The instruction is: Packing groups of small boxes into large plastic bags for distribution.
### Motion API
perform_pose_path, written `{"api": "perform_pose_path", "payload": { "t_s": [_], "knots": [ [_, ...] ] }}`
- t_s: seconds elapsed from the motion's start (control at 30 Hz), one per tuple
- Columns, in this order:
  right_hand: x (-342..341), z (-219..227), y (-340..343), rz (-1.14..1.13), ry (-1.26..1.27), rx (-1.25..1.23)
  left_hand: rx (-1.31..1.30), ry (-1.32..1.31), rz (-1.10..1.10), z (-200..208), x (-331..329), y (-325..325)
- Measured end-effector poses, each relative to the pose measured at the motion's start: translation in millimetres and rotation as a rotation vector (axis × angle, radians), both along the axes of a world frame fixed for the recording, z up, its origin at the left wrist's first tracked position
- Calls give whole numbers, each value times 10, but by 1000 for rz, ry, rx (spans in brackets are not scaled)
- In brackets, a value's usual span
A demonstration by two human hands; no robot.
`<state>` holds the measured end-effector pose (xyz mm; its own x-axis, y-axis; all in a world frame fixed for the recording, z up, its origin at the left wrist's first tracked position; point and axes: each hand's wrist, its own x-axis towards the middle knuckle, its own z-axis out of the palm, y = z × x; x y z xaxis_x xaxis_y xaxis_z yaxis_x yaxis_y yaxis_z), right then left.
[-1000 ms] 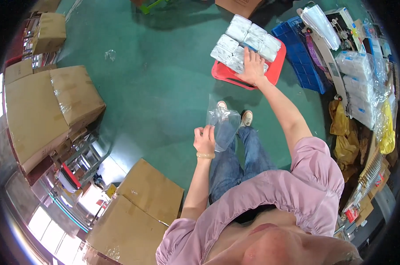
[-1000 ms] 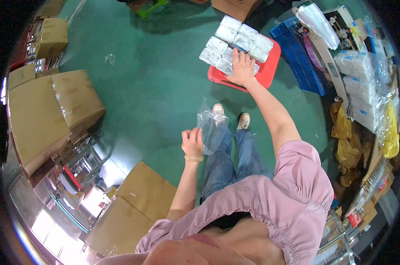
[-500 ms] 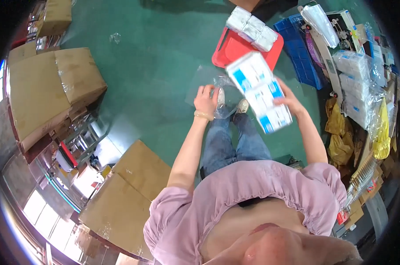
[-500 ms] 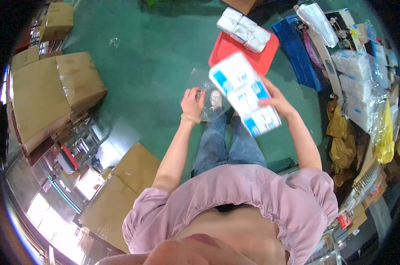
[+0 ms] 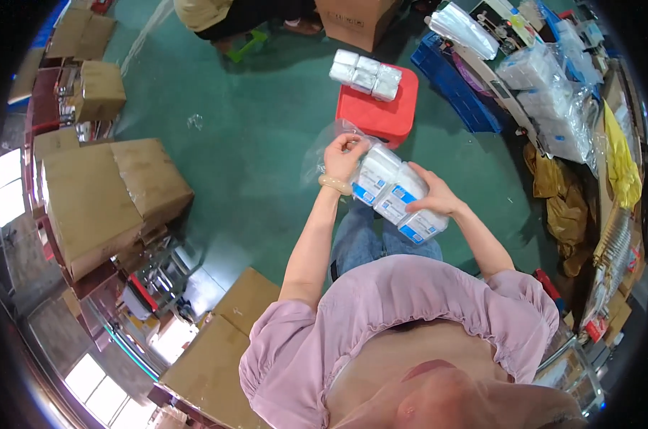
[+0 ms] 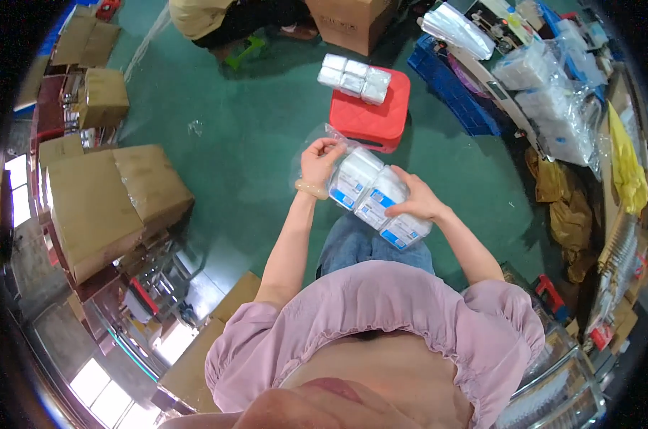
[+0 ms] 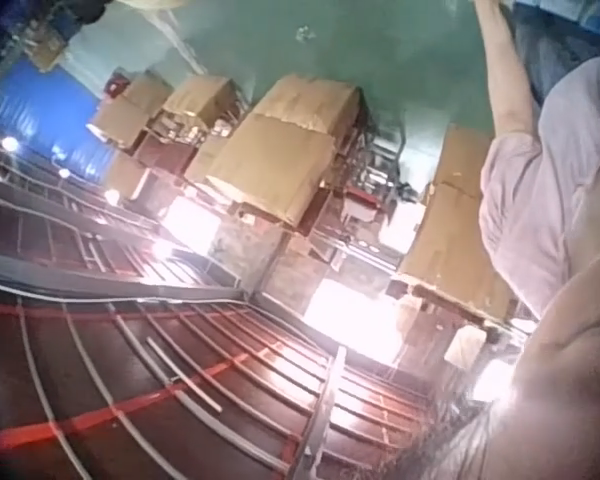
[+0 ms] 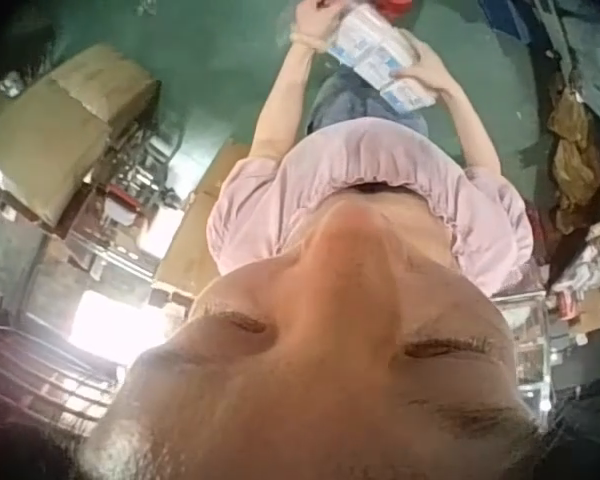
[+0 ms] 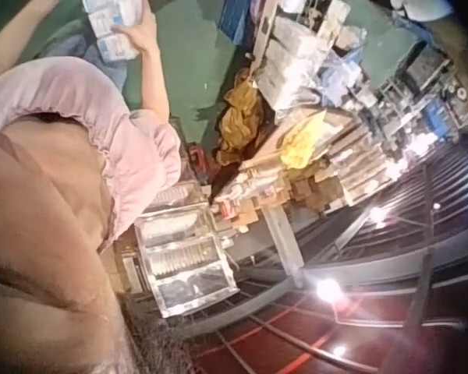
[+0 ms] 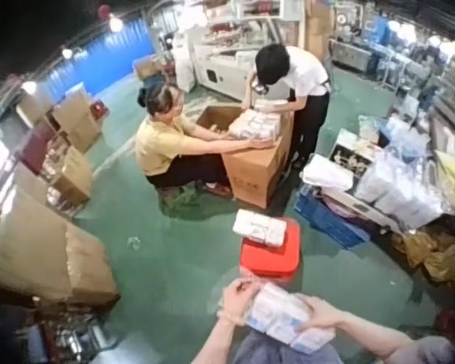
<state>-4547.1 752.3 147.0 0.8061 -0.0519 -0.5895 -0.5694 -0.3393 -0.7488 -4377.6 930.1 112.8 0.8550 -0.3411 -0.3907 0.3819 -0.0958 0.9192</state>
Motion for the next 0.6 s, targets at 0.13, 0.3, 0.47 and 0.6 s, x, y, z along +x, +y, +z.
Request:
{"api": "perform_pose_path", "payload": {
  "t_s": [0.13,0.3,0.47,0.6],
  "knots": [
    [91,186,126,-85,-37,-76,467,-690,-436,463,-34,-156],
    [195,464,73,-146,-178,-68,512,-1156,-512,689,-59,-69],
    [192,605,71,-137,-196,-71,421,-1181,-309,917,91,58],
    [347,928,312,30,-235,-356,527,-1237,-319,1090,-35,-177]
  ]
}}
